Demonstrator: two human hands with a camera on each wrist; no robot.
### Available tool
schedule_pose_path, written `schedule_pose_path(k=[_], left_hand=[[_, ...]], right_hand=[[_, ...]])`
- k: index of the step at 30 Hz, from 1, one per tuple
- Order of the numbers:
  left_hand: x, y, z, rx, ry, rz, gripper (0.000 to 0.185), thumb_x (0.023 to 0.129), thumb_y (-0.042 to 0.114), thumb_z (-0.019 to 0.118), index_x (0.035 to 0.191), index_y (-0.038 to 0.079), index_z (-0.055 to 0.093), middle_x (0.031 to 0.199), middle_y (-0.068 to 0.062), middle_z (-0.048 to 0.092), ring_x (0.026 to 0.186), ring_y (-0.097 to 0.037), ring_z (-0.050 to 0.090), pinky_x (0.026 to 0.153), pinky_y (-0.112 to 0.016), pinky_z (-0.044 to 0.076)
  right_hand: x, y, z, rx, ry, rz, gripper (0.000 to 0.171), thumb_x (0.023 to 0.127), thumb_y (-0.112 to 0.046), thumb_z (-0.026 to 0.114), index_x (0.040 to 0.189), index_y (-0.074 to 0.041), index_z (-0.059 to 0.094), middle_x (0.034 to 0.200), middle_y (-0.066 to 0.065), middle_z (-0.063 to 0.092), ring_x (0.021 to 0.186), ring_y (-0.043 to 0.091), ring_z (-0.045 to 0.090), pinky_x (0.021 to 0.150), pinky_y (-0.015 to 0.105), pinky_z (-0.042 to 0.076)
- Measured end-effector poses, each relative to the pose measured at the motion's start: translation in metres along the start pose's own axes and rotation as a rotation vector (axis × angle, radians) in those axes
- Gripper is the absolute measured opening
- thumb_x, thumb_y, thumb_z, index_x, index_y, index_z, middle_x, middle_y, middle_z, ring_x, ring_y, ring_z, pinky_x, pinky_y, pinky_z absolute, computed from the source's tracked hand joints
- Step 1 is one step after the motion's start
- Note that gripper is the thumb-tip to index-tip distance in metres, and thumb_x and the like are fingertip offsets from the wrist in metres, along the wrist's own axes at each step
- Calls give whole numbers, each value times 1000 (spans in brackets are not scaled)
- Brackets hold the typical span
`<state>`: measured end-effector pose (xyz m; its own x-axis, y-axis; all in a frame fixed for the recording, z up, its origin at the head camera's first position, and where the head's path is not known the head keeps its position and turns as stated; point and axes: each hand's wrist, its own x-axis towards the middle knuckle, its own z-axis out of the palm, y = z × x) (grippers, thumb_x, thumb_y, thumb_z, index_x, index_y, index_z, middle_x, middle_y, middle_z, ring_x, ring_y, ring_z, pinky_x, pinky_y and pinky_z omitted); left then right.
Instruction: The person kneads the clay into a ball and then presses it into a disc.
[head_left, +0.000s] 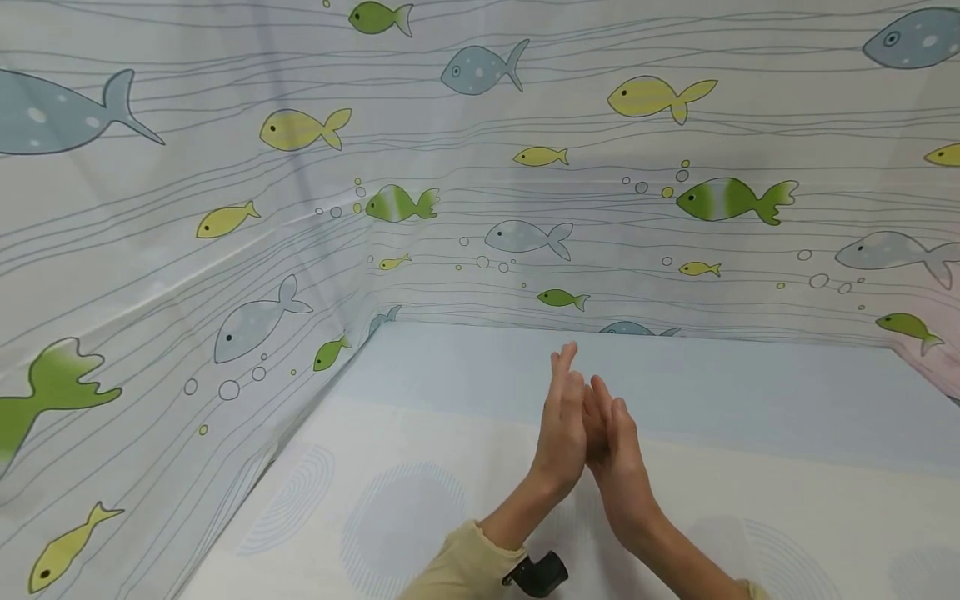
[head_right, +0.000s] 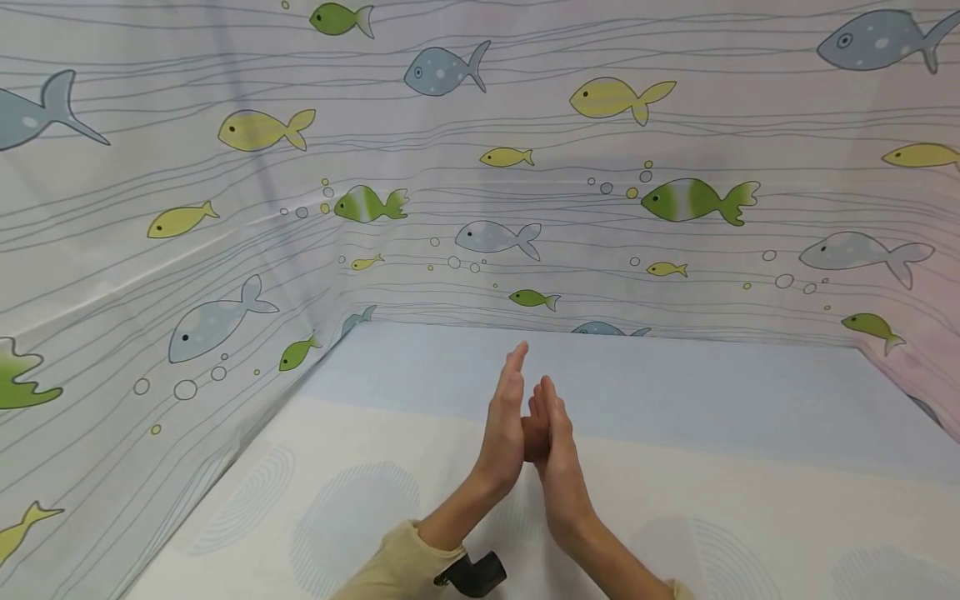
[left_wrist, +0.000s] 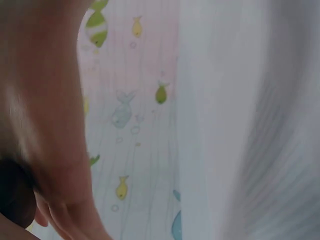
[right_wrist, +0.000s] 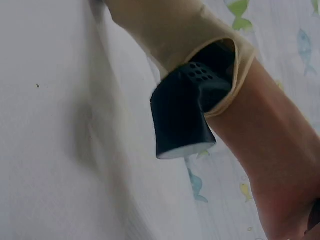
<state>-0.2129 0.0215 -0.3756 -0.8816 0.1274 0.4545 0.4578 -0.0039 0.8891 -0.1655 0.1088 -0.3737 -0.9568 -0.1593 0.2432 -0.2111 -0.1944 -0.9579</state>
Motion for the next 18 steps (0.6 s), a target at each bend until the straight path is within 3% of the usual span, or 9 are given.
schedule_pose_path(k=[8, 18], left_hand=[[-19, -5, 20, 42, -161, -22, 58, 105, 49, 22, 158, 26, 20, 162, 13, 18, 152, -11, 1, 121, -52, 10], [-25, 4, 29, 28, -244, -38, 57, 104, 51, 20, 158, 32, 17, 162, 17, 13, 151, -8, -1, 120, -50, 16]], right_hand=[[13, -1, -22, 77, 145, 15, 69, 102, -60, 14, 160, -26, -1, 167, -7, 1, 153, 16, 0, 122, 47, 1], [21, -10, -42, 110, 201, -3, 74, 99, -65, 16, 160, -28, -7, 166, -8, -6, 153, 14, -4, 123, 42, 0]])
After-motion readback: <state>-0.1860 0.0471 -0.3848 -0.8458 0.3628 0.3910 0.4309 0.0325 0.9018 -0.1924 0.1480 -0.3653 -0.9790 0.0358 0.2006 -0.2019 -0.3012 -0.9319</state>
